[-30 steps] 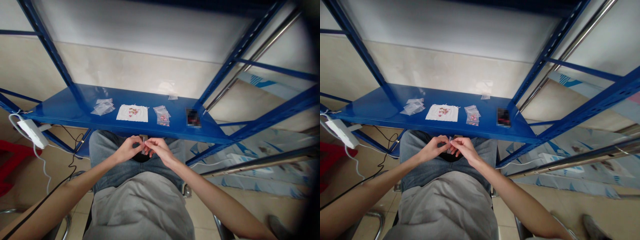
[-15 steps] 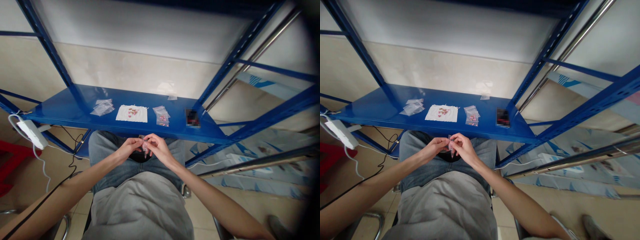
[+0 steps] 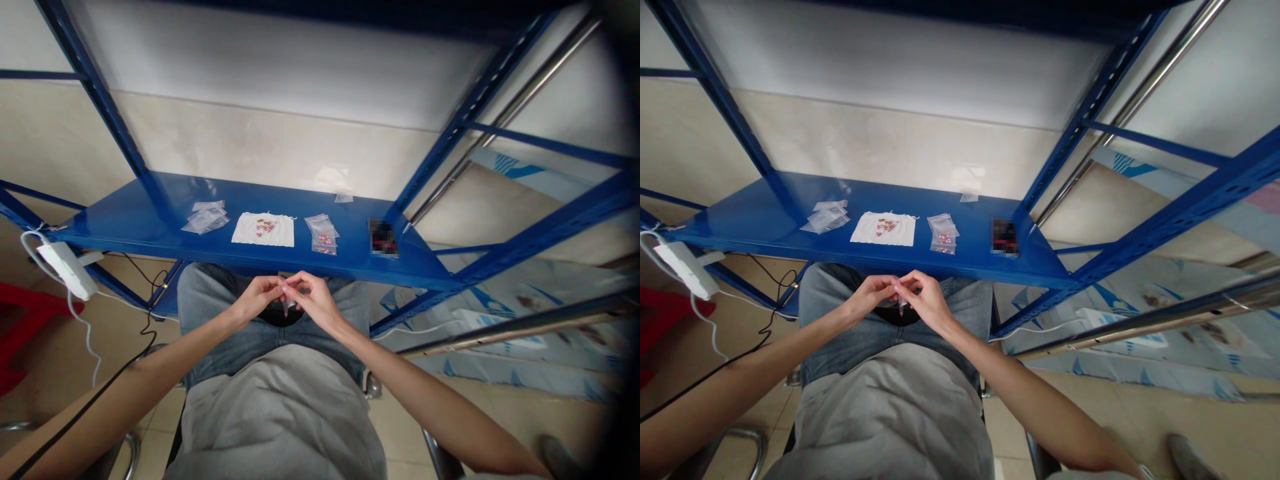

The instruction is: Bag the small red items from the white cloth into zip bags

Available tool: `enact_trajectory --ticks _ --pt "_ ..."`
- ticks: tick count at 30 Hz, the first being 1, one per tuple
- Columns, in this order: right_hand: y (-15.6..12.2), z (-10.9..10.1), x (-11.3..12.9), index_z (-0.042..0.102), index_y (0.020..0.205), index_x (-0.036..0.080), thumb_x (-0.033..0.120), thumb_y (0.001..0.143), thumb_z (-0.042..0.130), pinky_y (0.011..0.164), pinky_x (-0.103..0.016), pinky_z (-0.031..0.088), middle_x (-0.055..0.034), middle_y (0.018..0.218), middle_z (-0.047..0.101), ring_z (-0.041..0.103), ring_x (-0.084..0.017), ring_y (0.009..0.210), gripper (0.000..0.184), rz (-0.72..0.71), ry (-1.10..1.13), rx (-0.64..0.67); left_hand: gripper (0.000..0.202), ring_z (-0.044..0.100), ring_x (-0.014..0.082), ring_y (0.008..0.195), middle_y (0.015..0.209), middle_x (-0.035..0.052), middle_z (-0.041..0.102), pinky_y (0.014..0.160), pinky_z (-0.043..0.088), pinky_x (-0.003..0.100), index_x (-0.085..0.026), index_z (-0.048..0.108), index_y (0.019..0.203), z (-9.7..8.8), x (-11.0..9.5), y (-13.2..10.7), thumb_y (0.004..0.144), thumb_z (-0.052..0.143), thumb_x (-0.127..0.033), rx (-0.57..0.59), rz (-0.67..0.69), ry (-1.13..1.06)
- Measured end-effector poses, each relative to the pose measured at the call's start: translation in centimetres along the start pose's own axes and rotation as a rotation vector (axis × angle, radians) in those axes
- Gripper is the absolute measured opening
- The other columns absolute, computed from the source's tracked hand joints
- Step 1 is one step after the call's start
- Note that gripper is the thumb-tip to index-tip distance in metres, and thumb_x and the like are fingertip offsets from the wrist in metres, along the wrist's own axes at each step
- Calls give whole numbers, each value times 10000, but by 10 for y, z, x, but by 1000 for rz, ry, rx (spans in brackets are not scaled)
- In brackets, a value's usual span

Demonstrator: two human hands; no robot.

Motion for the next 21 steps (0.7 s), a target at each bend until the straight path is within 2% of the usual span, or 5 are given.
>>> enact_trajectory --ticks 4,7,11,21 --pt "3 -3 0 712 934 175 422 802 741 652 -294 530 -69 834 744 690 -196 733 282 -38 -76 10 416 542 145 682 692 32 620 690 410 260 -129 640 743 3 -3 -1 847 651 -532 28 25 80" --pt "3 -5 1 735 942 178 393 827 717 691 -305 530 -67 848 749 691 -195 737 245 -75 -124 8 427 548 153 700 714 40 619 697 411 262 -135 624 749 3 -5 0 895 580 -534 50 67 181" --pt "4 -9 -2 756 975 174 395 858 684 682 -295 530 -73 908 752 692 -197 762 260 -97 -161 -9 395 550 153 736 771 38 623 707 411 254 -143 606 781 4 -10 1 949 504 -485 69 152 322" --pt "2 -8 1 770 989 182 311 880 652 631 -260 520 -67 907 746 689 -189 766 205 -129 -200 -7 396 512 135 698 741 19 581 669 385 239 -143 575 773 6 -14 -4 990 421 -436 42 140 405"
Point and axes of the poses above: each hand's wrist, its own y-axis towards the middle knuckle, its own z-axis out of the palm, x = y × z, the point moved 7 cm from there along y, towards the middle knuckle
